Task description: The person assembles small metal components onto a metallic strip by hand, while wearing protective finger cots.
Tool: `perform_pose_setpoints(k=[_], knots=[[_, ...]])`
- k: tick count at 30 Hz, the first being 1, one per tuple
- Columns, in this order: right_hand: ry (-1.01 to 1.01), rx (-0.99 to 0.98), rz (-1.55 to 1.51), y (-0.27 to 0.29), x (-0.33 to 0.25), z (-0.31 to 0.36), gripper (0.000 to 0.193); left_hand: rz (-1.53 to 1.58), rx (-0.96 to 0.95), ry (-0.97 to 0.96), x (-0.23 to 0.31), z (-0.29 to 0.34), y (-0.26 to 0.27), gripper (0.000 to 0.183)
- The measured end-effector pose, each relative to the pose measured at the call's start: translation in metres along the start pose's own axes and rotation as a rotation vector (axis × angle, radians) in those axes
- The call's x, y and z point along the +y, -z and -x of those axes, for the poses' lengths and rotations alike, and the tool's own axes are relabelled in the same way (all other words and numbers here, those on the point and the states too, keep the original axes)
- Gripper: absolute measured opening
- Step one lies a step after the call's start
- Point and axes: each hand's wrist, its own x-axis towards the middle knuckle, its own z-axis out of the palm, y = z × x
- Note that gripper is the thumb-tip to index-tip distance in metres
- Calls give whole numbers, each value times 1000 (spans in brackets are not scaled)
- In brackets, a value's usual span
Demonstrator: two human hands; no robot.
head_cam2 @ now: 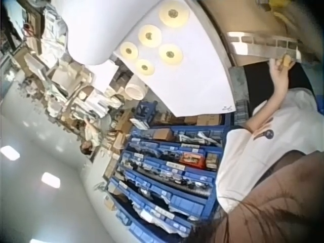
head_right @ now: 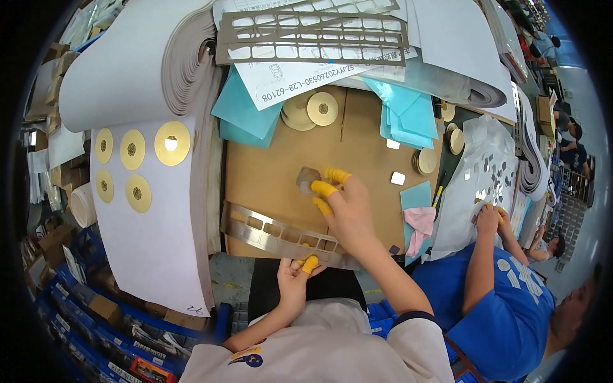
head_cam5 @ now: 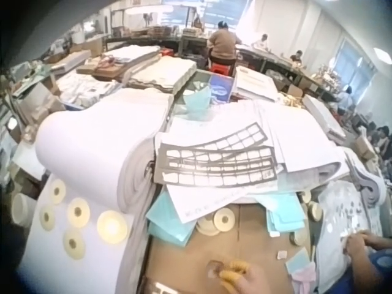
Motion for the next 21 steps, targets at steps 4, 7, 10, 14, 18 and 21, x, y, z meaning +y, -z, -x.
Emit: perform_pose_setpoints(k=[4, 7, 10, 14, 18, 21], knots=[[-161, -253, -220, 22, -19, 24, 43, 13, -8, 4, 5, -4, -4, 36], [-250, -403, -308, 21, -28, 40, 51, 25, -20, 0, 5, -7, -7, 40], [-266, -430, -257, 16, -26, 48, 52, 31, -40, -3, 3, -8, -10, 45], [-203, -323, -190, 13, -24, 54, 48, -21, -49, 22, 7, -8, -14, 46], [-148, -278, -142, 14, -25, 54, 42, -9, -89, 33, 4, -8, -12, 48], [-129, -195, -88, 14, -28, 56, 32, -14, -72, 49, 5, -10, -13, 52]])
